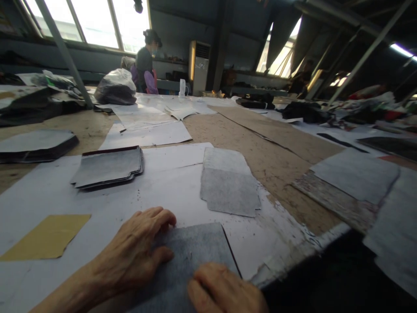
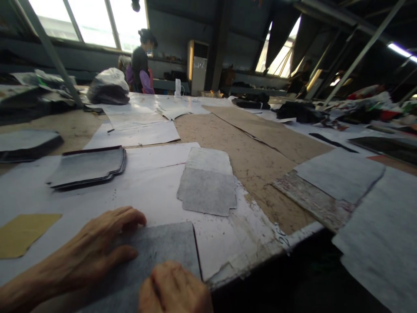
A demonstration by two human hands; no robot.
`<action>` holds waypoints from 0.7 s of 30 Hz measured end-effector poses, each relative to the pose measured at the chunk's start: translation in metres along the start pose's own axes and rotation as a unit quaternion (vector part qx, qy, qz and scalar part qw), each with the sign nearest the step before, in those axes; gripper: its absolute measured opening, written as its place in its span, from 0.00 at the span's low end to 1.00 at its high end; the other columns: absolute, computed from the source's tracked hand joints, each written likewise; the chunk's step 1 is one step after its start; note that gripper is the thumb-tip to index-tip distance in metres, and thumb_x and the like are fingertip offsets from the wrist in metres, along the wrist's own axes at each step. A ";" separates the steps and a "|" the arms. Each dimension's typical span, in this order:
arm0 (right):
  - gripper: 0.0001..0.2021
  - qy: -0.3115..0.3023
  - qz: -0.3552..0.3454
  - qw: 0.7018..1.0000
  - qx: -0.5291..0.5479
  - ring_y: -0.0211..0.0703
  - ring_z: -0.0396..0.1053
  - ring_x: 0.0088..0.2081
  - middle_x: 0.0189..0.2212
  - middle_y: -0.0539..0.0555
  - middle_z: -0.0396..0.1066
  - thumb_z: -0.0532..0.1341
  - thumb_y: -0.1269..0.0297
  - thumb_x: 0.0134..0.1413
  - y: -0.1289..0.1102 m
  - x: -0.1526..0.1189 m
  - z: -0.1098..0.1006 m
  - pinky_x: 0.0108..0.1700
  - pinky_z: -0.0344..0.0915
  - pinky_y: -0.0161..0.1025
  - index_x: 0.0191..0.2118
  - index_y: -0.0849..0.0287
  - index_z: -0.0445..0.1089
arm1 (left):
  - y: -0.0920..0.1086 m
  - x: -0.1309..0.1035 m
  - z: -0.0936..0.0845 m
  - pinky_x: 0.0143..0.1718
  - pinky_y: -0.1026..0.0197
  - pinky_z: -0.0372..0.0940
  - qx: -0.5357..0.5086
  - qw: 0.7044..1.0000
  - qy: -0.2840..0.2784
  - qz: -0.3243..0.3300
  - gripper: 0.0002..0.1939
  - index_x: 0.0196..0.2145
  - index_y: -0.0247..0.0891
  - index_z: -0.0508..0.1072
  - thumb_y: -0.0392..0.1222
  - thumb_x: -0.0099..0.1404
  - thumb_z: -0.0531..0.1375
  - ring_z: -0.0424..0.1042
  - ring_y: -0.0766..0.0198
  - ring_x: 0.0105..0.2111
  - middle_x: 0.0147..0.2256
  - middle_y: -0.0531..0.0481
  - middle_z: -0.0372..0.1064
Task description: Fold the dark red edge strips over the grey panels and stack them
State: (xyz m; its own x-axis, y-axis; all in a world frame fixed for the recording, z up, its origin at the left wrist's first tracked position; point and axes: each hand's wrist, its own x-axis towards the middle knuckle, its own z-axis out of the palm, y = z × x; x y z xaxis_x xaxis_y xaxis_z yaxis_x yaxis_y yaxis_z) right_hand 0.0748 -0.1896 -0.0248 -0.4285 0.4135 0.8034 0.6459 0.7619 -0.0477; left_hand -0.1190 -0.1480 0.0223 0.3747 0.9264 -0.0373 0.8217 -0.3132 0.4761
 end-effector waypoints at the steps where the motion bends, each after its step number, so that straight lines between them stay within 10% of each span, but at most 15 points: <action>1: 0.13 -0.002 0.031 0.999 0.030 0.37 0.69 0.30 0.28 0.52 0.71 0.51 0.80 0.51 0.006 -0.001 -0.009 0.29 0.65 0.31 0.35 0.59 0.70 | 0.000 0.000 0.000 0.39 0.53 0.58 -0.001 1.000 -0.001 -0.004 0.12 0.37 0.39 0.66 0.36 0.52 0.56 0.63 0.58 0.36 0.36 0.49 0.64; 7: 0.08 -0.085 0.165 0.983 0.002 0.37 0.69 0.33 0.30 0.52 0.72 0.56 0.76 0.52 0.061 0.023 -0.048 0.39 0.66 0.33 0.34 0.60 0.71 | -0.005 0.002 0.001 0.40 0.53 0.59 -0.009 1.000 0.017 0.024 0.15 0.41 0.43 0.71 0.37 0.54 0.56 0.64 0.58 0.37 0.37 0.50 0.65; 16: 0.15 -0.306 0.054 0.944 0.114 0.44 0.64 0.38 0.33 0.55 0.70 0.62 0.77 0.44 0.061 0.056 -0.004 0.41 0.64 0.41 0.41 0.64 0.69 | -0.007 0.002 0.004 0.37 0.54 0.59 -0.032 0.997 0.060 0.043 0.12 0.36 0.43 0.74 0.34 0.52 0.60 0.64 0.60 0.34 0.33 0.51 0.68; 21: 0.12 -0.294 0.029 0.946 0.131 0.40 0.64 0.34 0.29 0.53 0.69 0.56 0.79 0.48 0.067 0.053 0.000 0.35 0.63 0.37 0.39 0.62 0.69 | -0.011 0.004 0.006 0.38 0.54 0.57 -0.032 0.992 0.092 0.076 0.19 0.42 0.44 0.71 0.31 0.53 0.58 0.64 0.62 0.33 0.29 0.53 0.68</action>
State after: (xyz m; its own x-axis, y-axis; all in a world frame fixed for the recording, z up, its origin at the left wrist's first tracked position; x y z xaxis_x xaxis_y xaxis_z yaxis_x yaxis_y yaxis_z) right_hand 0.0954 -0.1165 0.0144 -0.7239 0.6064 0.3290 0.5340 0.7945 -0.2892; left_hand -0.1242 -0.1419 0.0114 0.4027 0.8939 0.1970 0.7311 -0.4436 0.5184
